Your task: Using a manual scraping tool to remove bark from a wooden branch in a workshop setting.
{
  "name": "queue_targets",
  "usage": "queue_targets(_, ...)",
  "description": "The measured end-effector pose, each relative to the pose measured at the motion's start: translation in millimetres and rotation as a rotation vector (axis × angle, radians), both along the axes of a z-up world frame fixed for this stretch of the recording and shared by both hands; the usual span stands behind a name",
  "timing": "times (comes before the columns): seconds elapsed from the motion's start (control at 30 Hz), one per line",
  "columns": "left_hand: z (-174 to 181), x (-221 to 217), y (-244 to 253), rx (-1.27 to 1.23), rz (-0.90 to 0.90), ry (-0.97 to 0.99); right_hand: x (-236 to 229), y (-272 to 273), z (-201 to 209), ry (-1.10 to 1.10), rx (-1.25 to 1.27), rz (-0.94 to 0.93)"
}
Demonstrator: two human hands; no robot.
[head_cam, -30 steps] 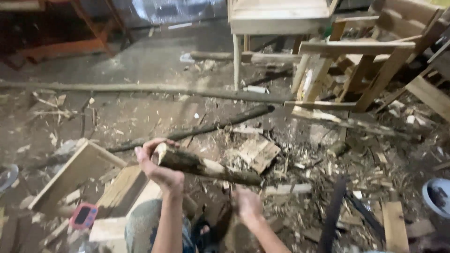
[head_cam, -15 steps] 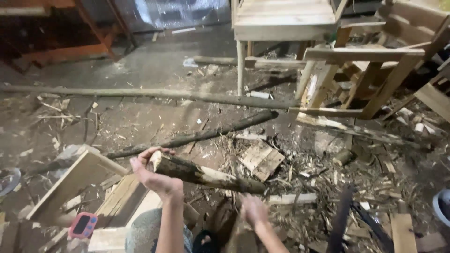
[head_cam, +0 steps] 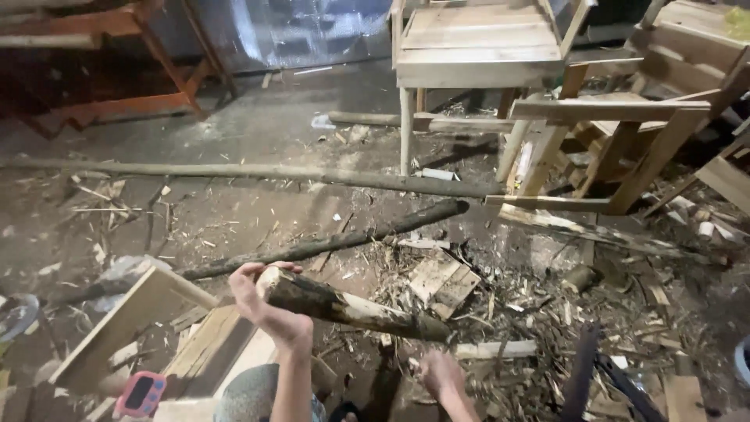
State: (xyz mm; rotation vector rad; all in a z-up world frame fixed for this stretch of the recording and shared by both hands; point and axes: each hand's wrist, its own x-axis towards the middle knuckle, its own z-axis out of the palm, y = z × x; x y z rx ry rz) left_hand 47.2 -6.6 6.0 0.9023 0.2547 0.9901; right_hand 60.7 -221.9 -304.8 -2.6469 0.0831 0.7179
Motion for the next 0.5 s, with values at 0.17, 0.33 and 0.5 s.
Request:
queue_targets(0.17,6,-14,1,0.032,0.076,0.158,-19,4,72,-0.068,0.347,0.035)
queue_targets(0.33,4,-25,-2,-0.154,-0.334,-0.199,-45,6,119,-0.240,0.309,0.091)
queue_targets(0.5,1,-26,-15,0.043,-0.323,-0.283,-66,22,127,-0.375,0.207,0.182)
